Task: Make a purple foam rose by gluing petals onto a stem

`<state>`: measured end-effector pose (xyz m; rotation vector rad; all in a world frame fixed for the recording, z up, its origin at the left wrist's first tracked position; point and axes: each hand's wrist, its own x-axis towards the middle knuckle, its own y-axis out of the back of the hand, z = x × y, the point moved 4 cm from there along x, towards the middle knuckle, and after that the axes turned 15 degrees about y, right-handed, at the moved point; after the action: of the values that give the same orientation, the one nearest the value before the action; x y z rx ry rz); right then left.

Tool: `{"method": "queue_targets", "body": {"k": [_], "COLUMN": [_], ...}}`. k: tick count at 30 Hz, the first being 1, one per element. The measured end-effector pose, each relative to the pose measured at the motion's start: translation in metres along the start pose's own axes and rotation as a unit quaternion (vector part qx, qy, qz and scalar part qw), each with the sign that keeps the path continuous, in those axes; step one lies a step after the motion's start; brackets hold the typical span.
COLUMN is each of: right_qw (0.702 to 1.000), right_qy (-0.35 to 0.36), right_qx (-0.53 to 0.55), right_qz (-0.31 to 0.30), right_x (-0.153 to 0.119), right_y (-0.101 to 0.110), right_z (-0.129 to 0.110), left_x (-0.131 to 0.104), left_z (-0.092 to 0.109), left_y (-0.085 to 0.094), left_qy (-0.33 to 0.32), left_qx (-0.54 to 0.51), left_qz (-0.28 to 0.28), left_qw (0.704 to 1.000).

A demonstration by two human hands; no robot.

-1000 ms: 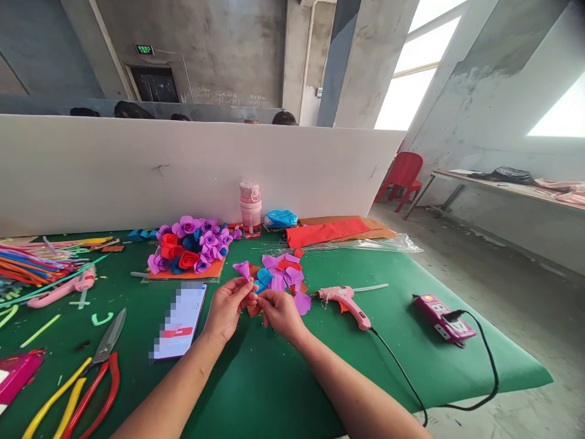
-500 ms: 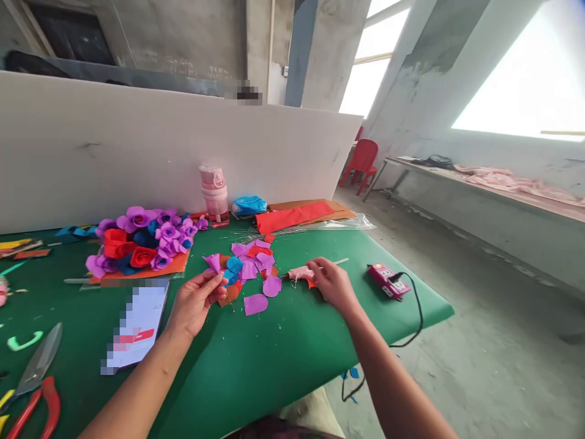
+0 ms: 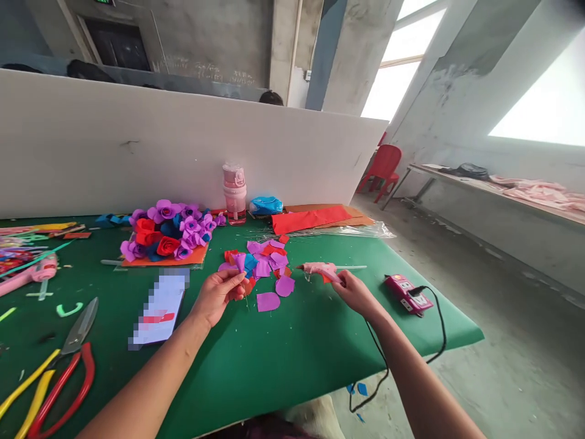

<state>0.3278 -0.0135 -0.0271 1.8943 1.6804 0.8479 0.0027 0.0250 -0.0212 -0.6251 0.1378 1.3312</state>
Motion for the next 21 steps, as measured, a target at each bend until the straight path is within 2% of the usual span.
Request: {"method": "queue_targets", "body": {"k": [2, 4, 6, 9, 11, 17, 19, 21], "right_qw": [0.987, 0.947, 0.897, 0.839, 0.822, 0.808, 0.824, 0.861], "right_qy": [-0.021, -0.034, -0.052, -0.071, -0.065, -0.043, -0.01, 0.027], "right_qx": [0.156, 0.319, 0.438, 0.537, 0.563, 0.583, 0.559, 0.499], "right_qz": [0.019, 0.016, -0.004, -0.043, -0.065, -0.082, -0.092, -0.093], "right_x": [-0.005, -0.012, -0.017, -0.018, -0.017, -0.017, -0.019, -0.02], "right_y": [0.002, 0.002, -0.003, -0.016, -0.026, -0.042, -0.042, -0.04], "right_z": [-0.012, -0.03, -0.046, -0.064, -0.071, -0.09, -0.097, -0.105], "left_x": [0.001, 0.002, 0.002, 0.0, -0.001, -0.002, -0.001, 0.001], "left_z": [-0.001, -0.002, -0.002, -0.002, -0.001, -0.002, -0.003, -0.004], "left_y": [0.001, 0.001, 0.0, -0.001, -0.003, -0.004, -0.003, -0.002], "left_qy": [0.002, 0.007, 0.012, 0.018, 0.017, 0.025, 0.026, 0.03], "left_qx": [-0.001, -0.005, -0.012, -0.018, -0.019, -0.02, -0.024, -0.032], "left_qz": [-0.003, -0.008, -0.016, -0.03, -0.037, -0.042, -0.04, -0.039], "left_qw": [1.0, 1.0, 1.0, 0.999, 0.999, 0.999, 0.999, 0.998]}}
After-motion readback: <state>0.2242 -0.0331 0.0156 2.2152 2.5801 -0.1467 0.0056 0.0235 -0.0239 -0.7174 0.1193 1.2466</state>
